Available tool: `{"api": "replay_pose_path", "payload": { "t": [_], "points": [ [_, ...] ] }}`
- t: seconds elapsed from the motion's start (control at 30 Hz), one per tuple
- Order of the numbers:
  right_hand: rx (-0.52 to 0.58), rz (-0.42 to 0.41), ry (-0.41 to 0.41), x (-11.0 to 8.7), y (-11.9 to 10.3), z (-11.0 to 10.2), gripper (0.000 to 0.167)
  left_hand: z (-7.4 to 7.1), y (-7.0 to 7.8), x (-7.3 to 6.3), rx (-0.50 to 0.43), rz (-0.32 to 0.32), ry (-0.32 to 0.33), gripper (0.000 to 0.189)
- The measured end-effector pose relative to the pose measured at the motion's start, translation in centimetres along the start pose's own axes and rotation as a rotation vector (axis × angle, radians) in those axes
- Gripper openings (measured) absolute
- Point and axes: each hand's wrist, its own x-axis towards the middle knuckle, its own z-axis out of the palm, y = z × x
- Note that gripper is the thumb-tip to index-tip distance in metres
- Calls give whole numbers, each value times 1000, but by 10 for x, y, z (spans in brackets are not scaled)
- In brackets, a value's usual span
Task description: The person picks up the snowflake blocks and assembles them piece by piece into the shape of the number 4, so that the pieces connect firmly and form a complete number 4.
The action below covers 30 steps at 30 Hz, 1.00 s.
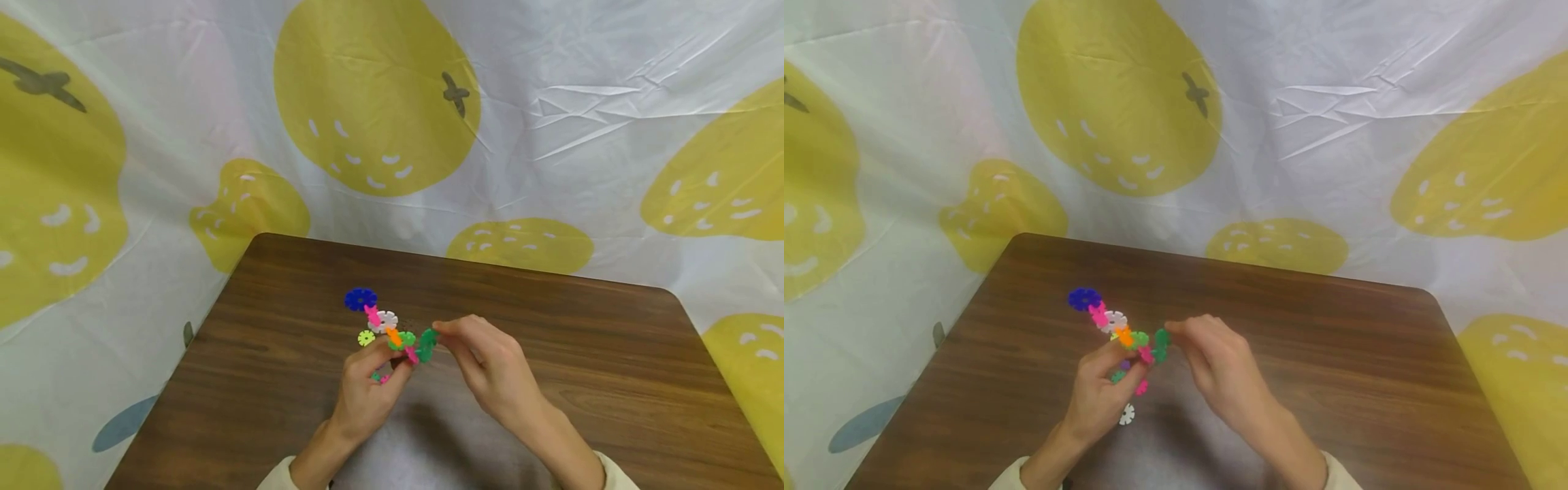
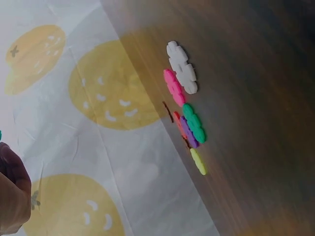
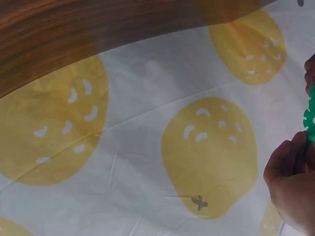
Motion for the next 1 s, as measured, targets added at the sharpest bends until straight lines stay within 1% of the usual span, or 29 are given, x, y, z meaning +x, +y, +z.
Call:
{"api": "replay_pose_path", "payload": {
  "t": [0.13, 0.3, 0.43, 0.57, 0.67, 0.77, 0.9, 1.0],
  "points": [
    [4, -3, -15, 0, 0, 0, 25, -1, -1, -1, -5, -14, 0, 21],
    [24, 3, -10, 0, 0, -3, 29, -5, -2, -2, -20, -53, -10, 21],
    [2, 53, 2, 0, 2, -10, 33, -7, -2, -2, -29, -62, -3, 19],
    [-58, 114, 7, -5, 8, -15, 33, -10, -2, -1, -26, -45, 8, 18],
    [-94, 146, 1, -12, 17, -14, 34, -11, -2, 0, -20, -36, 15, 19],
    [-107, 202, -42, -23, 28, -10, 33, -13, -1, 1, -21, -35, 19, 19],
    [-114, 294, -134, -39, 41, -1, 33, -14, 0, 1, -28, -47, 18, 16],
    [-119, 330, -188, -51, 49, 8, 35, -15, 0, 1, -30, -55, 17, 13]
  ]
}}
